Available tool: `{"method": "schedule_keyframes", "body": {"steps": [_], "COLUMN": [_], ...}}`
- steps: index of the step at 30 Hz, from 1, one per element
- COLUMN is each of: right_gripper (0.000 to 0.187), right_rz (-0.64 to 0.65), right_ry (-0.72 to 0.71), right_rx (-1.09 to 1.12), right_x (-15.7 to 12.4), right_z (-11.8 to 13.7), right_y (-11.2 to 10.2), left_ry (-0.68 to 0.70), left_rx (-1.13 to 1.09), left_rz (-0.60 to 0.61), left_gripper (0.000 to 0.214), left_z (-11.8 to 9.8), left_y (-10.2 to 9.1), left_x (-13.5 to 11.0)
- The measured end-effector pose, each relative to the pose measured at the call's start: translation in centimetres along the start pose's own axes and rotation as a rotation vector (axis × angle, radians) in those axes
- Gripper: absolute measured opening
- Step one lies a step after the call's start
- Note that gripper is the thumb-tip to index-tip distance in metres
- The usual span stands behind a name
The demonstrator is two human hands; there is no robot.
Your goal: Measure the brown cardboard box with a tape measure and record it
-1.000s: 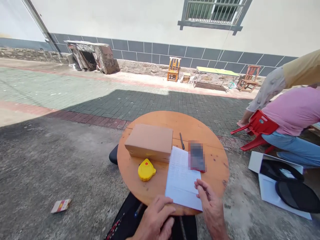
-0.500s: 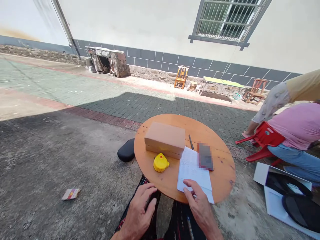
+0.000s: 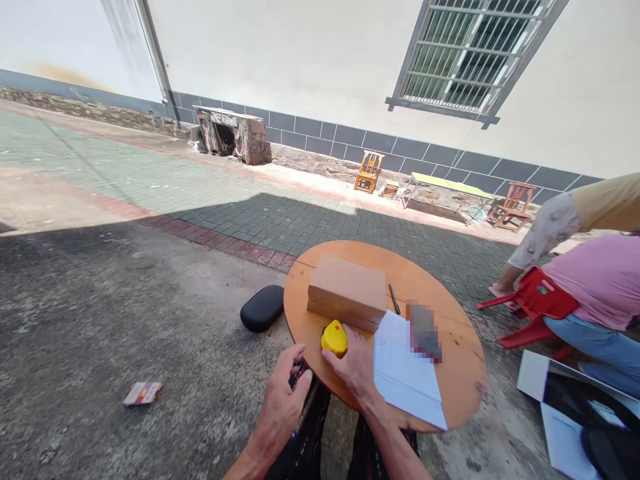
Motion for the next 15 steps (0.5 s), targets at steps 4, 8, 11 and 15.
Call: {"method": "schedule_keyframes", "body": {"steps": [4,8,11,15], "right_gripper": [0.052,0.044,0.045,0.053], "right_rz": [0.157,0.216,0.224,0.257], "right_ry": [0.430,0.695,0.722,0.746], "right_rx": [0.719,1.313,1.438,1.508], "right_x": [-3.4,-6.8,-8.1,-9.3], "right_z": [0.3,1.4,2.0,2.3], "right_y": [-2.1,-5.1,-6.9,-8.8], "left_ry": [-0.167,-0.301,-0.293,-0.258], "left_rx": [-0.135,-0.324,-0.360,-0.373], "left_rz": [0.058,0.241,0.349,0.429], "left_gripper": [0.052,0.057,0.055,0.048], "left_z": [0.1,-1.1,-2.4,-3.8], "left_y": [-1.3,0.4,1.8,2.0], "left_x": [-0.4,-1.7,-3.2,-5.1]}}
Point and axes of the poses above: each hand's wrist, its own x-axis towards the middle knuckle, its own y-axis out of the palm, z = x × y, the point moved 2 cm from there along x, towards the middle knuckle, and after that the axes turned 14 degrees about -z, right-handed, at the moved point
